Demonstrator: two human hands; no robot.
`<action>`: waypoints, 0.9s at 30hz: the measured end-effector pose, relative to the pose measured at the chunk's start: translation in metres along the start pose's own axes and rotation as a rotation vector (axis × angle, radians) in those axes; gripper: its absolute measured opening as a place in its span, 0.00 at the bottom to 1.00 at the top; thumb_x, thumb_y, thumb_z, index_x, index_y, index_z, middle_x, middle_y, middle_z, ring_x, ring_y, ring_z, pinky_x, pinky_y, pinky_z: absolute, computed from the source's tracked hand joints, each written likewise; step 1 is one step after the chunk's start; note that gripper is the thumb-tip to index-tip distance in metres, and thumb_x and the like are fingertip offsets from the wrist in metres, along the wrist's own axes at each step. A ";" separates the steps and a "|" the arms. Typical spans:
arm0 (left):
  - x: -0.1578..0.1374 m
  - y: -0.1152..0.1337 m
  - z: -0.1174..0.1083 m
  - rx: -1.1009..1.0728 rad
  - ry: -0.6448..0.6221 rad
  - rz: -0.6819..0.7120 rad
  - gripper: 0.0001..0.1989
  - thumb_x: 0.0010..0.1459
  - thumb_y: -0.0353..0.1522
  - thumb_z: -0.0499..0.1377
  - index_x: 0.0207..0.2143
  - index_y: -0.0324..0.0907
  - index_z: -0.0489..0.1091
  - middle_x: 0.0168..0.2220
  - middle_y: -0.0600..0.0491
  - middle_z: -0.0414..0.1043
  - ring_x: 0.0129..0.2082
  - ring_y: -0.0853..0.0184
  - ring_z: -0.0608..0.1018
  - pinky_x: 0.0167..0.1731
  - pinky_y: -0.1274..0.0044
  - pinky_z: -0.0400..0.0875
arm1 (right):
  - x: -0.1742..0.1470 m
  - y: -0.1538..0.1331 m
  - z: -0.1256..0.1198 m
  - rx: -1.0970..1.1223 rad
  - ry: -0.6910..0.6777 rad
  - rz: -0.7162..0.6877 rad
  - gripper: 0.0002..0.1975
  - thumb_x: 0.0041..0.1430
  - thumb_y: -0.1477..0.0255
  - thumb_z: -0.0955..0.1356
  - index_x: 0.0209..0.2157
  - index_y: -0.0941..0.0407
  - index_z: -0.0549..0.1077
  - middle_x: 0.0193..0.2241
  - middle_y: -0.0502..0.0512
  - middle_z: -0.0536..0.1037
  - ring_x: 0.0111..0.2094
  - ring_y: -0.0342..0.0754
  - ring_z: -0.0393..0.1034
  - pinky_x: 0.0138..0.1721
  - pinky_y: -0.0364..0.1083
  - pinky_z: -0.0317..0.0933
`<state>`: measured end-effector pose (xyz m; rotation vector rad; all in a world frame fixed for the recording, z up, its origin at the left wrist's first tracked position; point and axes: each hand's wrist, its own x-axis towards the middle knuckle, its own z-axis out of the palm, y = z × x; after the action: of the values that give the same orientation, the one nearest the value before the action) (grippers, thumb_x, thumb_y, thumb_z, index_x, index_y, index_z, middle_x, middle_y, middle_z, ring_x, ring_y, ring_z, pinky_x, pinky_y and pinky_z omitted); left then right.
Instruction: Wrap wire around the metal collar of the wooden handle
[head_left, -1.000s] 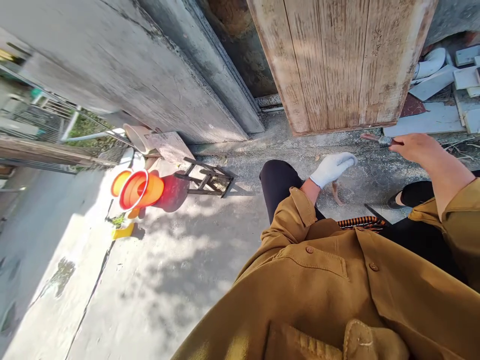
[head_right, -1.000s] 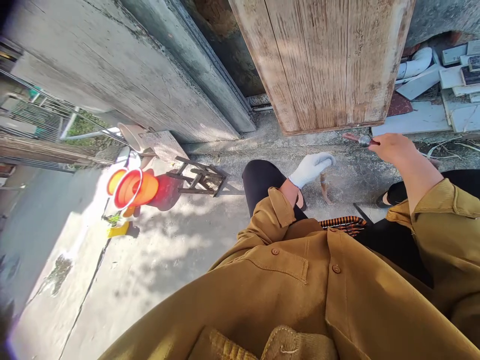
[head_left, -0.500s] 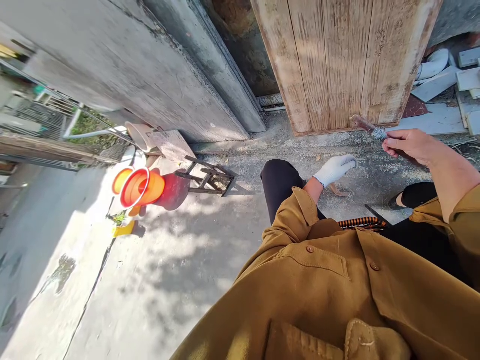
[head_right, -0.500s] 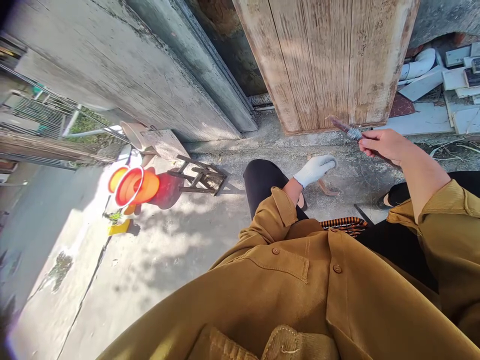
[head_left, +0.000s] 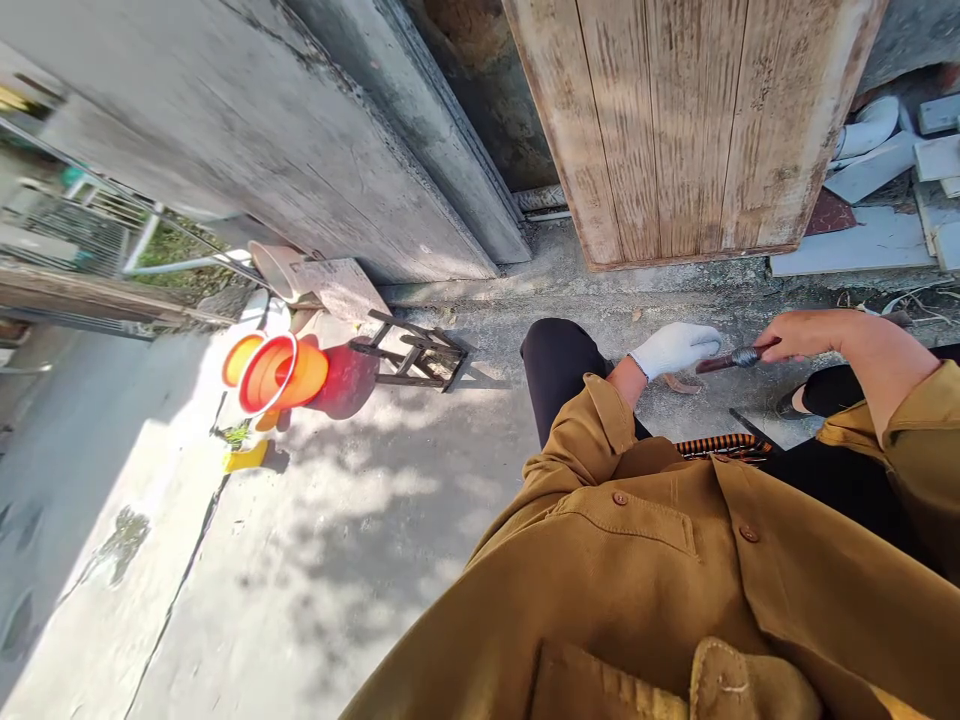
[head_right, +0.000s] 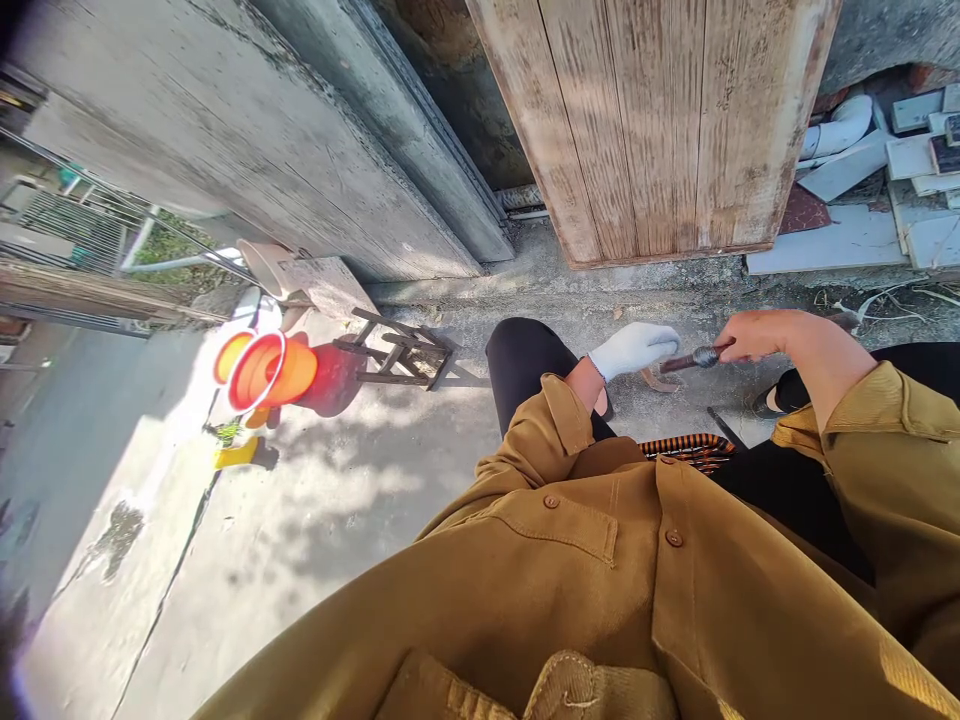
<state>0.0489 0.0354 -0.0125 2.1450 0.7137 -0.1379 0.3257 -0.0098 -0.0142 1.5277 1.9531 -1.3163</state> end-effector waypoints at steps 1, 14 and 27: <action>0.001 -0.001 0.001 -0.049 0.003 0.014 0.16 0.76 0.36 0.56 0.53 0.41 0.83 0.54 0.49 0.87 0.55 0.61 0.83 0.63 0.73 0.72 | -0.005 -0.005 0.001 0.072 -0.154 -0.048 0.19 0.62 0.51 0.74 0.40 0.53 0.85 0.30 0.56 0.80 0.30 0.51 0.71 0.35 0.50 0.62; -0.001 -0.003 -0.001 -0.424 0.069 0.045 0.18 0.76 0.42 0.56 0.47 0.37 0.80 0.41 0.50 0.80 0.35 0.69 0.75 0.46 0.75 0.73 | -0.001 0.010 -0.013 0.613 0.661 0.183 0.23 0.68 0.49 0.73 0.47 0.55 0.81 0.35 0.58 0.81 0.33 0.50 0.69 0.37 0.48 0.64; 0.004 -0.004 0.009 -0.149 -0.018 0.049 0.15 0.74 0.34 0.58 0.51 0.38 0.83 0.52 0.49 0.86 0.53 0.63 0.83 0.62 0.74 0.73 | 0.002 -0.009 0.012 0.146 -0.235 0.018 0.19 0.54 0.52 0.79 0.35 0.54 0.84 0.25 0.52 0.76 0.27 0.48 0.67 0.33 0.49 0.59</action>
<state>0.0518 0.0323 -0.0223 2.0146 0.6398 -0.0757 0.3136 -0.0180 -0.0174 1.3775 1.7284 -1.5824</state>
